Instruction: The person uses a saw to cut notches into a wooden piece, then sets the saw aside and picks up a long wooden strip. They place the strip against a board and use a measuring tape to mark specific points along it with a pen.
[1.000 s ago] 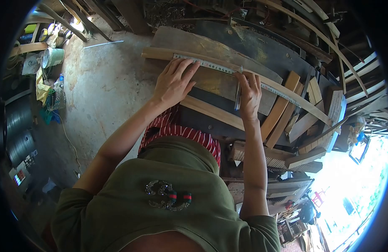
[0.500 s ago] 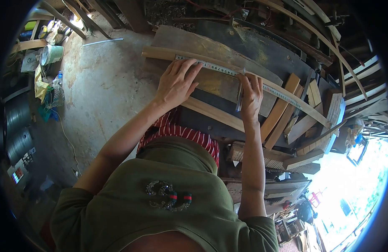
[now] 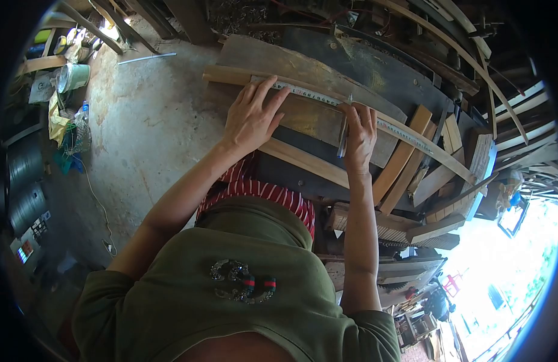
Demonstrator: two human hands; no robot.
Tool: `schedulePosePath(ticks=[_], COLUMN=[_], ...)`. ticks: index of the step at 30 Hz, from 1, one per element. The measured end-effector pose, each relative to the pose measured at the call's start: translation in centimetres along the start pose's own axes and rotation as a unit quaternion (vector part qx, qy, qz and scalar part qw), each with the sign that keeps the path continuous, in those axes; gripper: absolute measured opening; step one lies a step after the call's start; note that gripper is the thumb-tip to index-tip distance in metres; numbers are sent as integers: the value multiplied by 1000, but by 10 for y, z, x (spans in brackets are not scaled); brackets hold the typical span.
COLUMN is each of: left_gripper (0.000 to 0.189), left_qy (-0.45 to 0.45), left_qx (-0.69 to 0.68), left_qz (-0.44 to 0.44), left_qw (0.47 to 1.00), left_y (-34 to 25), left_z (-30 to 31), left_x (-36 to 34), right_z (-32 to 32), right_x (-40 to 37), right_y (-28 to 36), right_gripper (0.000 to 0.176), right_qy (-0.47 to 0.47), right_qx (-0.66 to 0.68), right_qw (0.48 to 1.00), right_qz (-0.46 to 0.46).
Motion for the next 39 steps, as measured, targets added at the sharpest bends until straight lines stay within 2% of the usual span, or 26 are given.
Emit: schedulePosePath(ticks=[19, 28, 33, 37, 39], left_gripper=[65, 55, 52, 53, 45], left_qy=[8, -7, 15, 13, 10], left_qx=[26, -2, -36, -35, -25], left_qz=[-19, -29, 2, -20, -26], left_qw=[999, 1000, 999, 999, 999], left_y=[6, 9, 8, 10, 10], left_z=[5, 9, 12, 11, 12], left_x=[0, 4, 5, 5, 4], right_z=[0, -1, -2, 0, 0], right_x=[3, 2, -1, 0, 0], right_y=[2, 3, 2, 3, 4], right_gripper=[28, 27, 28, 33, 33], right_qy=[-11, -13, -10, -5, -2], right_qx=[8, 8, 5, 11, 12], right_qw=[1000, 1000, 1000, 1000, 1000], right_qz=[-11, -20, -22, -17, -20])
Point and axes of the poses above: each hand's wrist, its own x-axis towards the middle knuckle, its own z-axis out of the back of the hand, y = z × x, the point moved 1 cm from there along x, towards the middle knuckle, and after that the axes turned 11 degrees about z, right-handed, at the moved point
